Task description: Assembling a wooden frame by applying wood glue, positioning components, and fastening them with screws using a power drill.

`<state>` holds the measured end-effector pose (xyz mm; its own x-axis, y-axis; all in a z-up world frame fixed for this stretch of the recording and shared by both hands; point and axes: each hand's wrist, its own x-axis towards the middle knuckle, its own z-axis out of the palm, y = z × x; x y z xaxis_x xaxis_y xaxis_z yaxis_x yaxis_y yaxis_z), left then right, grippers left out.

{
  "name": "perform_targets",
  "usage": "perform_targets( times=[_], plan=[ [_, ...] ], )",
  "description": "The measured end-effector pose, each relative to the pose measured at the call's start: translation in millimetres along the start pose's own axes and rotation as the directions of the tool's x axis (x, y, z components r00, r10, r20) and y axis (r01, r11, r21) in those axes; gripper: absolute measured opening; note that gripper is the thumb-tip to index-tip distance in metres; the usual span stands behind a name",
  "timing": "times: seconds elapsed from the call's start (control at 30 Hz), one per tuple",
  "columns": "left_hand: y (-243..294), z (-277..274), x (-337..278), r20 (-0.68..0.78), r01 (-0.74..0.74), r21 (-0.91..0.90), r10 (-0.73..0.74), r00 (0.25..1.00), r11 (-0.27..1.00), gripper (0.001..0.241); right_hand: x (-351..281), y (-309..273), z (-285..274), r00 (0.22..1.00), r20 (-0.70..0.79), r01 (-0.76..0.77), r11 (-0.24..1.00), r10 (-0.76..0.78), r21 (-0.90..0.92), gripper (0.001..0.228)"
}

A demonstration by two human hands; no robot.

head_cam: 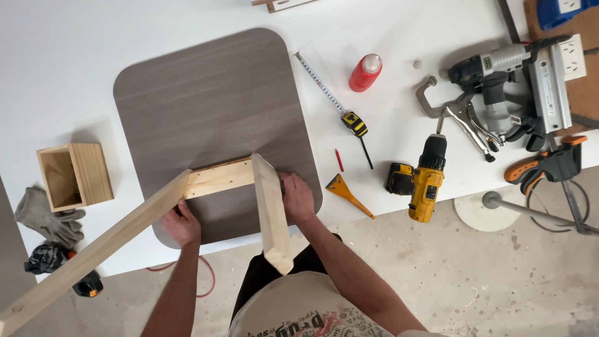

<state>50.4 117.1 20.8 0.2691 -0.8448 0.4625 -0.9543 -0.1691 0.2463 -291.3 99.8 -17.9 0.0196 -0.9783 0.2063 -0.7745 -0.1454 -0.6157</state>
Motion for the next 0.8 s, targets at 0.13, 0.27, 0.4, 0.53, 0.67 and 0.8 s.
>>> perform_targets(
  times=[0.13, 0.27, 0.4, 0.53, 0.67, 0.8],
  plan=[
    [9, 1, 3, -0.009, -0.012, 0.032, 0.013, 1.000, 0.999, 0.026, 0, 6, 12, 1.000, -0.008, 0.021, 0.999, -0.021, -0.029, 0.033],
    [14, -3, 5, 0.002, -0.005, 0.021, 0.005, 1.000, 1.000, 0.029, 0, 3, 8, 0.998, -0.047, -0.027, 0.999, 0.029, 0.034, 0.031],
    [-1, 7, -3, -0.012, -0.003, 0.084, 0.004, 1.000, 0.996, 0.031, -3, 6, 13, 0.996, -0.084, -0.029, 0.998, 0.034, 0.062, 0.033],
    [1, 8, -1, -0.018, -0.020, 0.071, 0.022, 1.000, 0.997, 0.031, 2, 2, 3, 0.997, -0.076, -0.014, 0.996, 0.020, 0.086, 0.031],
    [10, 0, 2, -0.030, -0.003, 0.058, 0.005, 1.000, 0.998, 0.031, -1, 5, 4, 0.993, -0.115, -0.001, 0.993, 0.015, 0.114, 0.031],
    [2, 2, -1, -0.030, 0.026, -0.001, -0.026, 0.999, 1.000, 0.033, 2, 2, -9, 0.993, -0.116, 0.038, 0.984, -0.018, 0.171, 0.032]
  ],
)
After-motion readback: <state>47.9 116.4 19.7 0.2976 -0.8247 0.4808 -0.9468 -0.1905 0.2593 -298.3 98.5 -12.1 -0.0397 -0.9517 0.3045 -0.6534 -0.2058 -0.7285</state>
